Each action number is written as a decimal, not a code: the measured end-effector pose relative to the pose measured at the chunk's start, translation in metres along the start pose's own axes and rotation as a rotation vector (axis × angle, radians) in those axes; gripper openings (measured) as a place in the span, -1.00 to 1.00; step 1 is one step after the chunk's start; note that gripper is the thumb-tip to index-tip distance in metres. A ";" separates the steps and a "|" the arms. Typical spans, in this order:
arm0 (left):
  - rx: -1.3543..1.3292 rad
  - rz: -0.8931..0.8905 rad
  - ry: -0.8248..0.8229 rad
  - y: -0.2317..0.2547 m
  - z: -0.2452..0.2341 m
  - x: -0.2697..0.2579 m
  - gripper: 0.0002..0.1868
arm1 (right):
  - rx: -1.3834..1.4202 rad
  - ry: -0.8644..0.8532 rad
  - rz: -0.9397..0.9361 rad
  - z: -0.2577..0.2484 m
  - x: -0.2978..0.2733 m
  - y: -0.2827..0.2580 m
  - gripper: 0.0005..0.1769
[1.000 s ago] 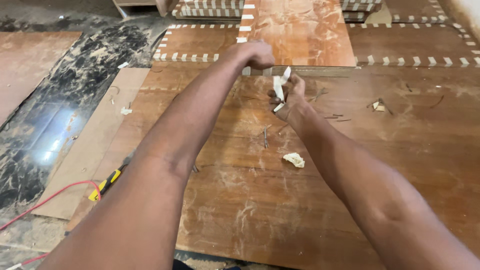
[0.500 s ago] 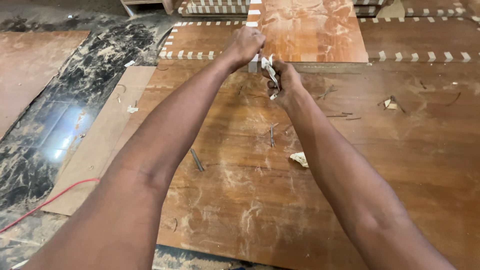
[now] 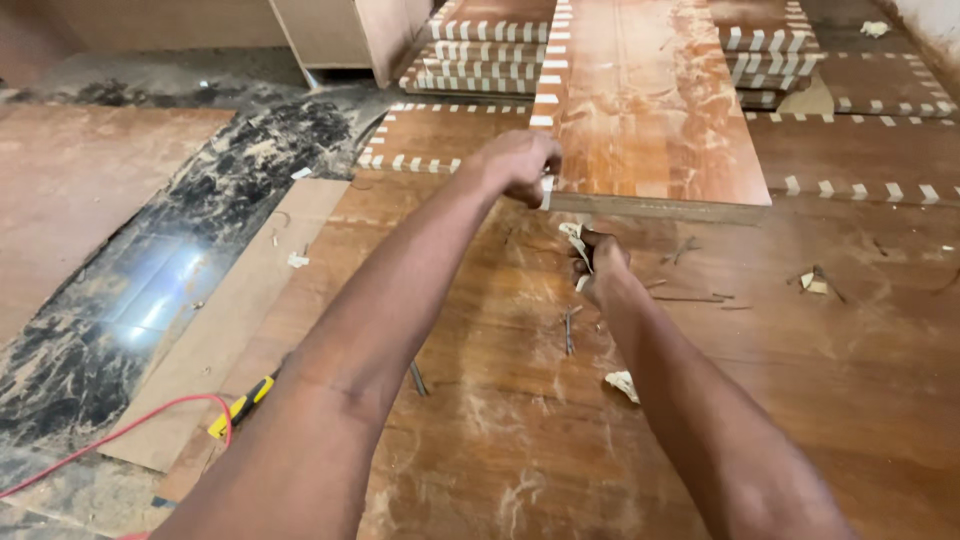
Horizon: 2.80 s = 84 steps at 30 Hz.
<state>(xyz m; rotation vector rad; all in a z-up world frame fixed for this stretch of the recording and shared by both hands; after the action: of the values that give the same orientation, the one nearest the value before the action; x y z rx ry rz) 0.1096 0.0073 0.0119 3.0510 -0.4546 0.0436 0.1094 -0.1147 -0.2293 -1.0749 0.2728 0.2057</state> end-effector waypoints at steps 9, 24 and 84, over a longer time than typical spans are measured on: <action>-0.193 -0.131 0.105 -0.018 0.007 0.001 -0.60 | -0.190 0.106 0.132 -0.030 0.004 0.038 -0.73; -0.157 -0.036 0.031 0.000 -0.010 -0.014 -0.54 | 0.042 0.116 -0.040 0.038 -0.058 0.002 -0.67; -0.727 -0.477 -0.054 -0.079 0.062 0.003 -0.09 | -0.449 -0.108 -0.110 0.055 0.045 0.017 -0.69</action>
<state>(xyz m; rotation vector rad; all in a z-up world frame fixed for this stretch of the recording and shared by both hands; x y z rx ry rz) 0.1367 0.0786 -0.0542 2.3584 0.2286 -0.1830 0.1535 -0.0563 -0.2327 -1.5134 0.0683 0.2314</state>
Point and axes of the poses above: each hand's wrist, its own x-axis towards the middle knuckle, its own z-axis out of the palm, y = z × x, the point moved 10 cm from there along x, towards the middle knuckle, and after that the axes turned 8 degrees about -z, right-handed, at the moved point
